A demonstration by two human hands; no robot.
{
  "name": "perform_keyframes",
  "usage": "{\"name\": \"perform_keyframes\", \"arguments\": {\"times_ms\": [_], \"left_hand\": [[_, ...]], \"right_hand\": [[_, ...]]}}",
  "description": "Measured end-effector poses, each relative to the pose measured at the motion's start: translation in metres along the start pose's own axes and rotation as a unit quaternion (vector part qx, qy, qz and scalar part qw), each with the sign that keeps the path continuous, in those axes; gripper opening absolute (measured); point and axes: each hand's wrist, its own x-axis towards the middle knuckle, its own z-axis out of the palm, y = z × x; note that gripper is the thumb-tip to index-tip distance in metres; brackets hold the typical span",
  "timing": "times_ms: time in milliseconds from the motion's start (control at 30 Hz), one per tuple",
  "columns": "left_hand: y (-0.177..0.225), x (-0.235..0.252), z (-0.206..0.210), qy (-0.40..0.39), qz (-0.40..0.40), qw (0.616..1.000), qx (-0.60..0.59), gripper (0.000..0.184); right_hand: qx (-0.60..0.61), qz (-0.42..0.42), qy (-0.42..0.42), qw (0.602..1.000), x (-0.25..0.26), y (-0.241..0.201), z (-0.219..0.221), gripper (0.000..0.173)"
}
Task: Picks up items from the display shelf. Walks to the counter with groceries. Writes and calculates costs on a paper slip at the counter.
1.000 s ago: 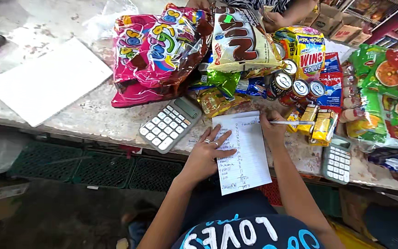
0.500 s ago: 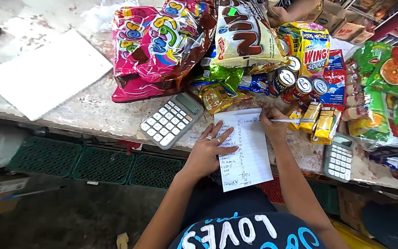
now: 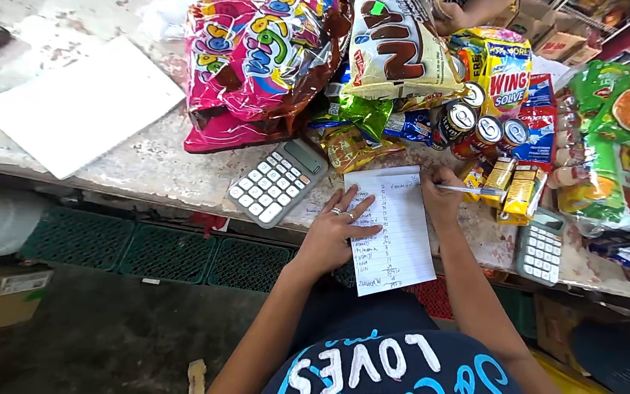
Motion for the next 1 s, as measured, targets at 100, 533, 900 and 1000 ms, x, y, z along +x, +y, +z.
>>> {"name": "perform_keyframes", "arguments": {"times_ms": [100, 533, 900, 1000], "left_hand": [[0.000, -0.001, 0.001, 0.002, 0.000, 1.000, 0.001, 0.021], [-0.001, -0.001, 0.001, 0.001, -0.004, 1.000, 0.011, 0.020], [-0.002, -0.002, 0.003, 0.005, -0.002, 1.000, 0.009, 0.021], [-0.002, -0.001, 0.003, 0.006, 0.001, 1.000, 0.008, 0.020]], "right_hand": [[0.063, 0.017, 0.002, 0.998, 0.000, -0.001, -0.003, 0.027], [0.145, 0.076, -0.061, 0.985, -0.006, -0.004, -0.020, 0.025], [0.127, -0.008, -0.067, 0.990, -0.001, 0.002, -0.017, 0.027], [0.112, -0.004, -0.066, 0.992, -0.001, 0.001, -0.016, 0.026]]}}
